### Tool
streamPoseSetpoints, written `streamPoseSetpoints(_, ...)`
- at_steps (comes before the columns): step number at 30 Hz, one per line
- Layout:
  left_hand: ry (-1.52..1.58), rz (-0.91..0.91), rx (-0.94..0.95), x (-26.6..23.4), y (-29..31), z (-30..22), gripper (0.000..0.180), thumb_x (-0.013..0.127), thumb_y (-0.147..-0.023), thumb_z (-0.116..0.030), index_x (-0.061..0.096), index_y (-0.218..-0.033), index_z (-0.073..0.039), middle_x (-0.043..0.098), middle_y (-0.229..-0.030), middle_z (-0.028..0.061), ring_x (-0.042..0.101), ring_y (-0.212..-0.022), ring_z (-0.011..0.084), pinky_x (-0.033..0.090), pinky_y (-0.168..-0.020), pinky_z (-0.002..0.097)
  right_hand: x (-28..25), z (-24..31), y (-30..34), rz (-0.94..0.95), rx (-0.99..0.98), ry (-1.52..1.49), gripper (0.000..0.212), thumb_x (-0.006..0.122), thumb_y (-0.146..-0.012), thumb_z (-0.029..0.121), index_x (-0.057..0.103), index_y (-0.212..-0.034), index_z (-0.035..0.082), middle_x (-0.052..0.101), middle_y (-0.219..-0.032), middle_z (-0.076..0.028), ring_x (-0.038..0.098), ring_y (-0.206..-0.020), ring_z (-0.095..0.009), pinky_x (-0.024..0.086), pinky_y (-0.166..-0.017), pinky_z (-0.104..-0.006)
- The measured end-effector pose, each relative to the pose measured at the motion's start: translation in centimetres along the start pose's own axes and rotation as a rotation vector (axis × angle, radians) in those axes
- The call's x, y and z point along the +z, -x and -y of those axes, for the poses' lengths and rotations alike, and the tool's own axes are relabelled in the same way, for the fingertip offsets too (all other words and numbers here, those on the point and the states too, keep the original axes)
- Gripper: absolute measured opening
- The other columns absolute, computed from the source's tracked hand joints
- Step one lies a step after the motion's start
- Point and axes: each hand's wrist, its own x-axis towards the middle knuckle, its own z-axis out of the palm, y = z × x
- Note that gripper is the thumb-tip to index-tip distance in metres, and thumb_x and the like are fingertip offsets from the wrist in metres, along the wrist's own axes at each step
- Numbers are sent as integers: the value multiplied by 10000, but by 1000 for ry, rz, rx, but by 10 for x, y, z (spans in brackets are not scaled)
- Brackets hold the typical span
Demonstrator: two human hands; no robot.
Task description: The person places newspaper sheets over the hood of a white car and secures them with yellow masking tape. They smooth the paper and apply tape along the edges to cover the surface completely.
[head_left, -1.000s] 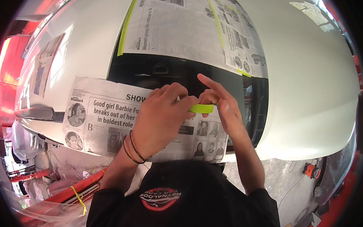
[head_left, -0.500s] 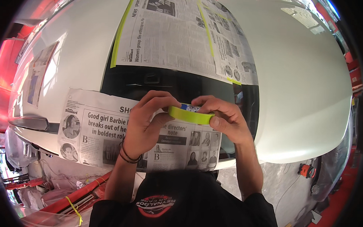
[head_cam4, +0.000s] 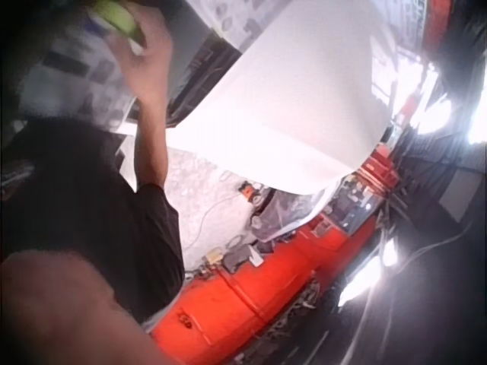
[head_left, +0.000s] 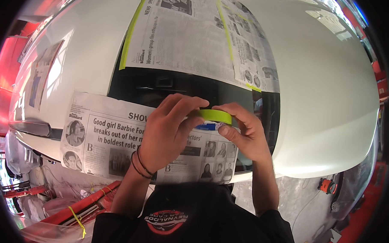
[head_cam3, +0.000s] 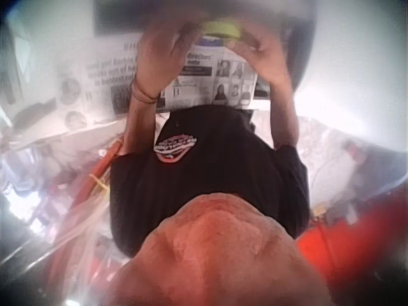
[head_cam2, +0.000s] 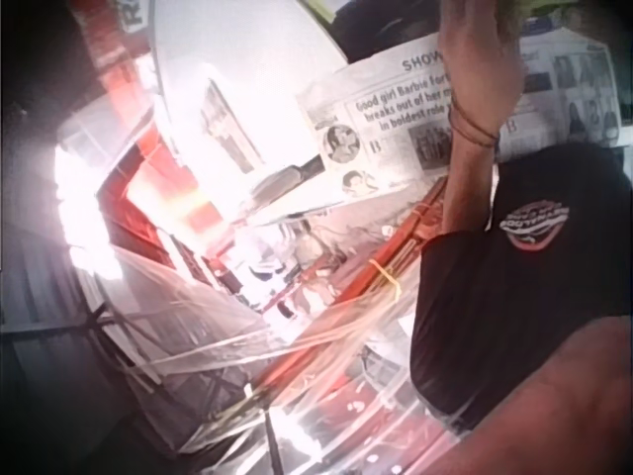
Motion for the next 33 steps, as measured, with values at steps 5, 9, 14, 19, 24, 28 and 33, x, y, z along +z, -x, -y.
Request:
streamPoseSetpoints(5, 30, 11, -146, 18, 9, -15, 511, 825, -894, -27, 630, -1365, -73, 670, -953, 58, 680, -790, 170, 576, -741, 311, 8, 12, 10, -134, 21, 194, 881, 913, -803, 85, 495, -1578, 115, 523, -1491, -186, 615, -1292, -307, 552, -1047, -392)
streamPoseSetpoints(9, 30, 4, -95, 39, 12, -25, 534, 851, -879, -52, 621, -1361, -81, 656, -916, 49, 677, -770, 162, 574, -696, 307, 25, 13, 19, -202, 29, 226, 1123, 925, -742, 66, 313, -1681, 134, 453, -1555, -220, 592, -1332, -359, 550, -1071, -429)
streamPoseSetpoints(14, -5, 122, -104, 36, 10, -28, 469, 859, -866, -82, 664, -1292, -99, 646, -873, 40, 677, -746, 153, 577, -683, 305, 23, 6, 22, -149, 20, 229, 1202, 907, -705, 41, 245, -1704, 128, 438, -1567, -234, 576, -1343, -409, 539, -1076, -471)
streamPoseSetpoints(19, 26, 188, -202, 28, 9, -24, 396, 866, -855, -89, 672, -1199, -89, 694, -887, 48, 695, -740, 154, 584, -705, 305, 22, 5, 21, -72, -39, 303, 1197, 903, -699, 45, 260, -1703, 142, 444, -1555, -236, 571, -1343, -432, 530, -1080, -488)
streamPoseSetpoints(24, 1, 149, -108, 18, 11, -13, 290, 867, -841, -66, 694, -1073, -65, 737, -954, 61, 735, -812, 189, 598, -741, 313, 21, 11, 22, -74, 11, 132, 990, 899, -808, 118, 377, -1650, 115, 496, -1489, -195, 604, -1316, -342, 544, -1058, -456)
streamPoseSetpoints(28, -117, 98, 101, -3, -2, -3, 236, 840, -830, -12, 709, -1018, -69, 763, -1022, 58, 743, -961, 241, 604, -814, 344, 5, -1, 25, -17, 44, -54, 535, 790, -974, 166, 591, -1456, 47, 648, -1264, -139, 654, -1226, -255, 554, -996, -383)
streamPoseSetpoints(33, -149, -48, 54, 3, -3, 3, 231, 807, -834, 25, 734, -1035, -64, 783, -1117, 79, 713, -1115, 260, 578, -940, 384, 15, 8, 27, 108, 85, -75, 263, 716, -996, 82, 674, -1251, 32, 730, -1080, -78, 693, -1091, -228, 499, -954, -370)
